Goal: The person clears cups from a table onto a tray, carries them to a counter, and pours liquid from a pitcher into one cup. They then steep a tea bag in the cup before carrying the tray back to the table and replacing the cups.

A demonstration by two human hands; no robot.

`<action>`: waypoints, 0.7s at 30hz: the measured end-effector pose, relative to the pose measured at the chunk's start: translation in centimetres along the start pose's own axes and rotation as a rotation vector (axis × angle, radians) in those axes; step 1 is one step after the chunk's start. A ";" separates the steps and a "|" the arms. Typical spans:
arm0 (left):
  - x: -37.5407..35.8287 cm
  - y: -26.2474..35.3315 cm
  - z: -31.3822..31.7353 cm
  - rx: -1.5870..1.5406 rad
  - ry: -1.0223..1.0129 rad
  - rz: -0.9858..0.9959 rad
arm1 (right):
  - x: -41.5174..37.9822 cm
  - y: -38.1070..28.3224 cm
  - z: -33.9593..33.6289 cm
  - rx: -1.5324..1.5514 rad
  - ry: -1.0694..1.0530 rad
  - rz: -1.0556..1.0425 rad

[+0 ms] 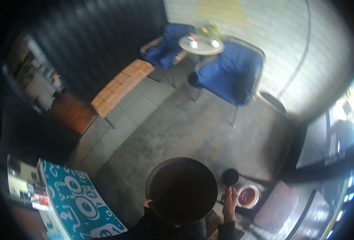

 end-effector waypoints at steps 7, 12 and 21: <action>-6.5 8.0 -4.9 -0.270 -0.031 0.170 | -11.4 -8.7 17.1 -0.209 -0.638 -0.154; -11.1 14.6 -10.0 -0.445 -0.047 0.326 | -21.2 -4.7 27.2 -0.227 -0.871 0.224; -16.1 23.7 -17.4 -0.667 -0.048 0.538 | -35.6 0.9 41.3 -0.411 -1.324 0.240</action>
Point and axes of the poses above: each hand's wrist, its own x-axis towards the middle knuckle, its own z-axis out of the palm, y = z × x, the point moved 8 cm from there along x, towards the middle knuckle, and after that the axes turned 12 degrees about y, right-handed, at the moved point
